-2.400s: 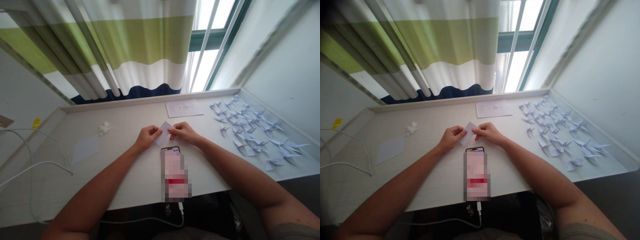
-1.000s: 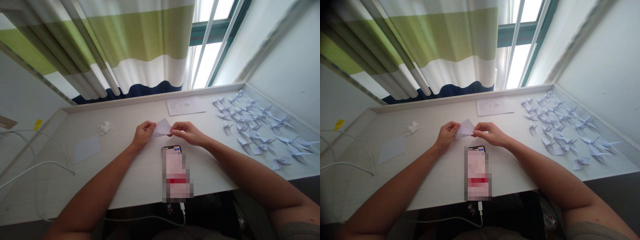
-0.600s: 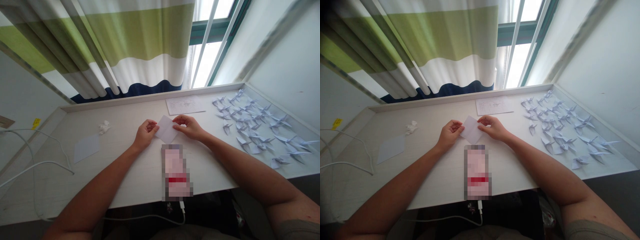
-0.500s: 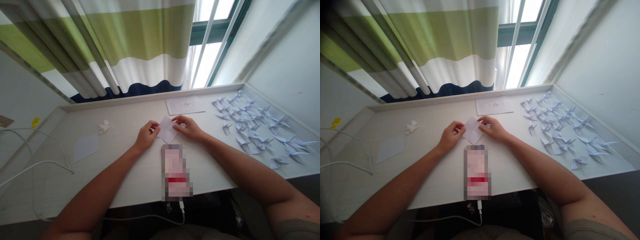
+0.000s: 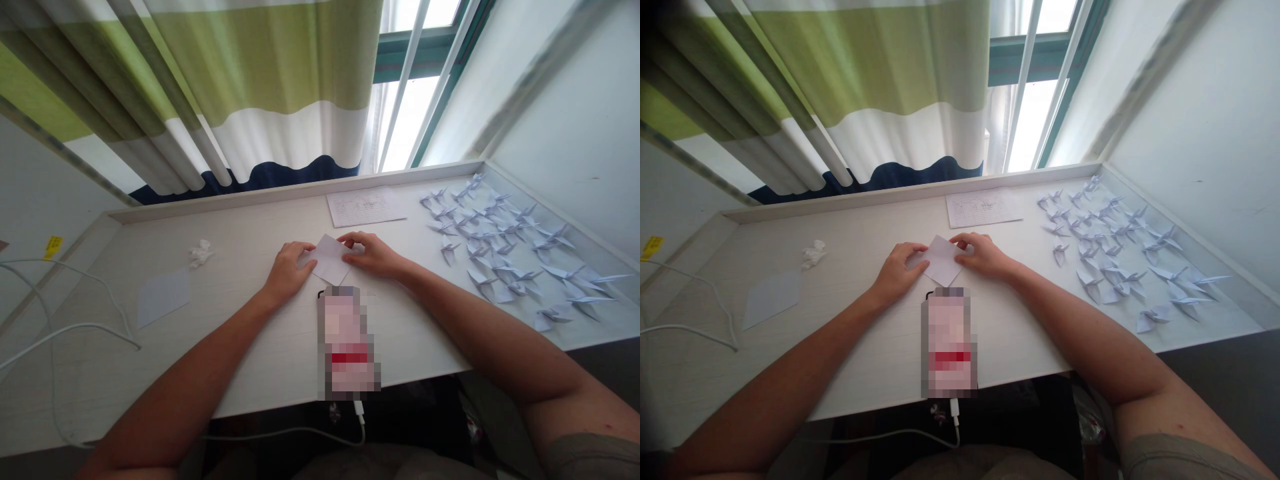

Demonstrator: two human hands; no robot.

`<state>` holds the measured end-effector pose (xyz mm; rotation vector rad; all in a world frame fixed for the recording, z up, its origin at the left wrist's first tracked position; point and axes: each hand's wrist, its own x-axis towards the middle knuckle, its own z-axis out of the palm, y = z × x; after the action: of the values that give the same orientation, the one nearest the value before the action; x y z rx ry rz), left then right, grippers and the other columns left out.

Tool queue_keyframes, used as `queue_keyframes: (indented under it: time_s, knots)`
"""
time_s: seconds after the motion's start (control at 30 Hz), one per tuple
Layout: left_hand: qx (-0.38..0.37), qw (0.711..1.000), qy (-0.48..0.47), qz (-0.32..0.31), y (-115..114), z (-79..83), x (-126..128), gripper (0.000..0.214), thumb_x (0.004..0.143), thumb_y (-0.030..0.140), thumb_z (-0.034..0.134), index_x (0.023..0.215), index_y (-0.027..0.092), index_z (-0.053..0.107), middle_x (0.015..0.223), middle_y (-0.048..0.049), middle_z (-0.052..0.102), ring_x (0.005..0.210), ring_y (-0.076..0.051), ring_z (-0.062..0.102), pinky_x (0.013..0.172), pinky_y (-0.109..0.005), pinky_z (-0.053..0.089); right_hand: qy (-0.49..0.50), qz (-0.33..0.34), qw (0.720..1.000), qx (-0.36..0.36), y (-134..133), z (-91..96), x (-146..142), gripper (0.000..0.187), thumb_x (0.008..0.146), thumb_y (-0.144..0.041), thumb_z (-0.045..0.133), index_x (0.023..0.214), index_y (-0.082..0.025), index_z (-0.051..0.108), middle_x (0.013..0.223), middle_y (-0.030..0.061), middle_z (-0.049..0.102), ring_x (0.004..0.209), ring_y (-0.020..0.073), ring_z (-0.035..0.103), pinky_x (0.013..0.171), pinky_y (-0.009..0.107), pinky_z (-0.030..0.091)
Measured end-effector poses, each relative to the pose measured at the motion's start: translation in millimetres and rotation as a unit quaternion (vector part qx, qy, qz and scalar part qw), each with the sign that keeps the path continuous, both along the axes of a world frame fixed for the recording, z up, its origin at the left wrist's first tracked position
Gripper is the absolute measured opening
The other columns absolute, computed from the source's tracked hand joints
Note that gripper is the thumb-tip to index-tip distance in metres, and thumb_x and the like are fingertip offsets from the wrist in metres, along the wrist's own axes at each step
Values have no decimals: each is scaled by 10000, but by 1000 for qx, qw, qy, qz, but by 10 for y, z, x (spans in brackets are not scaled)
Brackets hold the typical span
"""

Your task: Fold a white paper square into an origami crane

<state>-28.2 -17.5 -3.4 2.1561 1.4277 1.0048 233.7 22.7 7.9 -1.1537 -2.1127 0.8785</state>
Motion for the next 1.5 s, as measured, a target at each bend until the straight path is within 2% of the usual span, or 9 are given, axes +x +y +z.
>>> queue_keyframes:
  time_s: [0.17,0.33,0.47,0.6,0.83,1.0,1.13,1.3,1.5]
  knots:
    - [-31,998,-53,8,4,0,-20,289,883,248,733,1171,240,750,1004,-54,758,1031,-271,673,1040,-456,520,-11,-6,1000,-5,-5,28,-4,182,826,-217,748,1007,-238,765,1025,73,763,988,274,672,956,465,508]
    - [-21,999,-35,-8,-4,30,-21,35,877,233,726,896,235,756,952,-56,757,1002,-271,662,1002,-448,514,-8,9,1000,25,-7,30,-7,51,836,-202,741,873,-237,736,963,59,756,979,266,664,960,458,491]
    - [-8,999,-27,-29,-9,55,-14,78,882,174,687,868,235,734,948,-55,756,1019,-271,659,994,-445,516,3,40,997,59,8,8,2,91,836,-151,697,840,-238,721,945,52,756,987,264,653,955,443,489]
    - [12,996,-15,-84,-38,75,4,107,911,153,654,913,235,724,998,-62,767,1033,-262,674,983,-437,533,-9,8,993,114,36,-25,5,64,841,-181,726,847,-241,745,1001,71,744,1048,290,616,968,456,472]
    - [77,985,47,-149,-68,91,5,159,957,150,623,1032,230,738,1166,-98,775,1127,-260,705,1009,-448,561,-52,-29,993,97,40,-31,-26,130,898,-194,680,943,-244,790,766,-3,727,713,182,643,886,403,460]
    - [99,969,76,-213,-48,105,-24,243,970,131,608,1140,226,754,1286,-97,782,1312,-272,686,1116,-497,534,-22,-2,996,92,45,-4,-6,265,921,-149,578,1000,-242,813,948,48,809,921,236,707,913,402,509]
    - [95,961,86,-245,-47,112,-28,223,979,189,660,1159,244,780,1328,-97,774,1352,-281,672,1142,-510,526,4,26,999,30,55,42,17,323,970,-182,506,1014,-232,822,1063,70,815,1044,253,699,981,429,511]
    - [85,957,89,-261,-52,121,-16,246,992,209,673,1193,281,794,1364,-89,758,1362,-287,667,1168,-546,505,1,68,998,5,62,78,65,280,909,-383,728,1128,-226,805,1104,94,783,1056,274,688,977,450,523]
    - [50,960,90,-261,-43,115,-13,268,1005,278,688,1256,309,779,1418,-80,727,1423,-291,611,1191,-553,482,-23,81,996,24,85,48,112,445,849,-327,798,1281,-233,745,1116,99,738,1101,291,670,1009,482,539]
